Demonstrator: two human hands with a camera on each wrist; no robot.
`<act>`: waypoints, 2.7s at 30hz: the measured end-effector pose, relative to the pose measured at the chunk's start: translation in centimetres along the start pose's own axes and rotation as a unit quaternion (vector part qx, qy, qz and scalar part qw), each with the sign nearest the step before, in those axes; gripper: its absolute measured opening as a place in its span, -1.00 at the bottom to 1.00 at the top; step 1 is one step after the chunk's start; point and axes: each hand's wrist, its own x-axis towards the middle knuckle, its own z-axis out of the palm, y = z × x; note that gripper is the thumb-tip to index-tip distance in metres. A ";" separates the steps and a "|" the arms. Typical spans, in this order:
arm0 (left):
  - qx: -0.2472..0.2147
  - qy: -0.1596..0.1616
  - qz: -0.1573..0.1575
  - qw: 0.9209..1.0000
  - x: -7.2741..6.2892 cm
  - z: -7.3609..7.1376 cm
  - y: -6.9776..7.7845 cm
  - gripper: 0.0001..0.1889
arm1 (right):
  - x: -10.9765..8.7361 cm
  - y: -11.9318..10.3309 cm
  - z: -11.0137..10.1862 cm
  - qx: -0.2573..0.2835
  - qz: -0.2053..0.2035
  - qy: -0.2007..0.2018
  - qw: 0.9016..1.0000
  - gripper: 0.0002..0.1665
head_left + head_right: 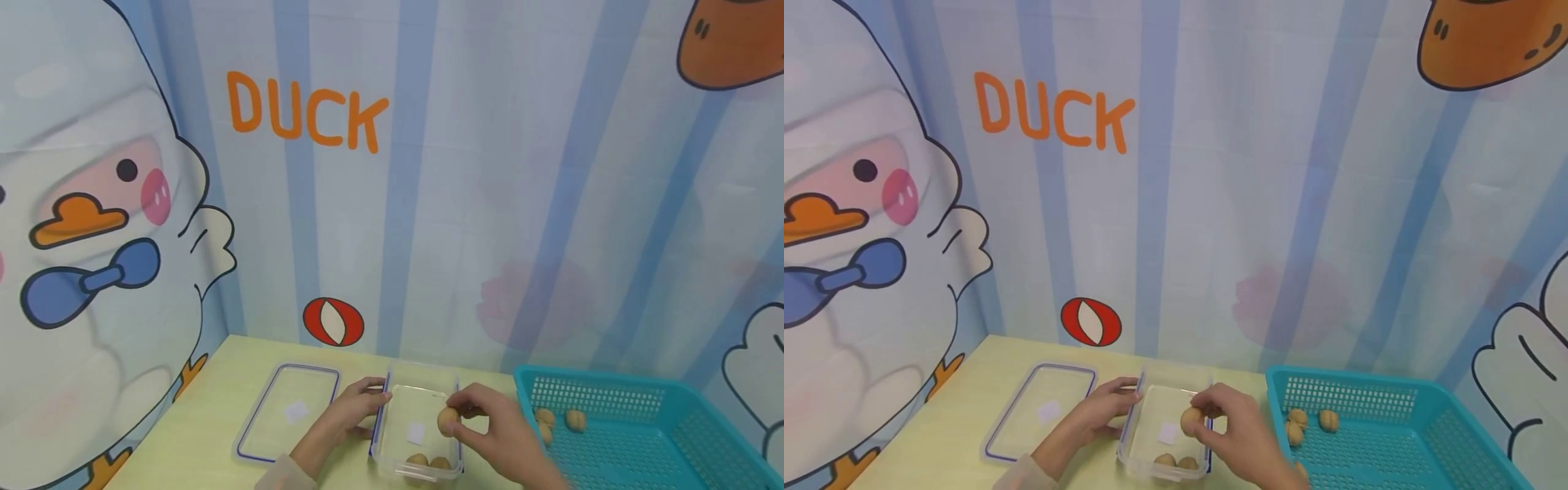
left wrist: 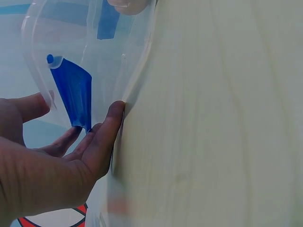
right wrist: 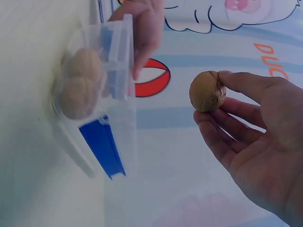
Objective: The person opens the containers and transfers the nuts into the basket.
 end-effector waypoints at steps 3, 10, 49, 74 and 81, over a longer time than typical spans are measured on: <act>-0.002 -0.003 0.000 1.000 -0.1 0.0 -0.1 -0.35 | -0.7 -0.2 -1.5 -0.018 -0.003 0.016 1.000 -0.78; -0.002 -0.011 0.007 1.000 -0.1 0.0 0.0 -0.36 | -2.3 0.2 -5.5 -0.076 0.061 0.026 0.995 -0.72; -0.003 -0.012 0.003 1.000 -0.8 -0.3 0.3 -0.34 | -6.6 11.8 -12.4 -0.144 0.271 0.023 0.952 -0.35; -0.008 -0.011 0.002 1.000 -0.7 -0.2 0.0 -0.37 | -5.3 8.2 -10.4 -0.160 0.180 0.071 0.968 -0.41; -0.010 -0.009 0.002 1.000 -0.8 -0.2 0.1 -0.34 | -2.5 3.5 -6.5 -0.144 0.054 0.078 0.985 -0.66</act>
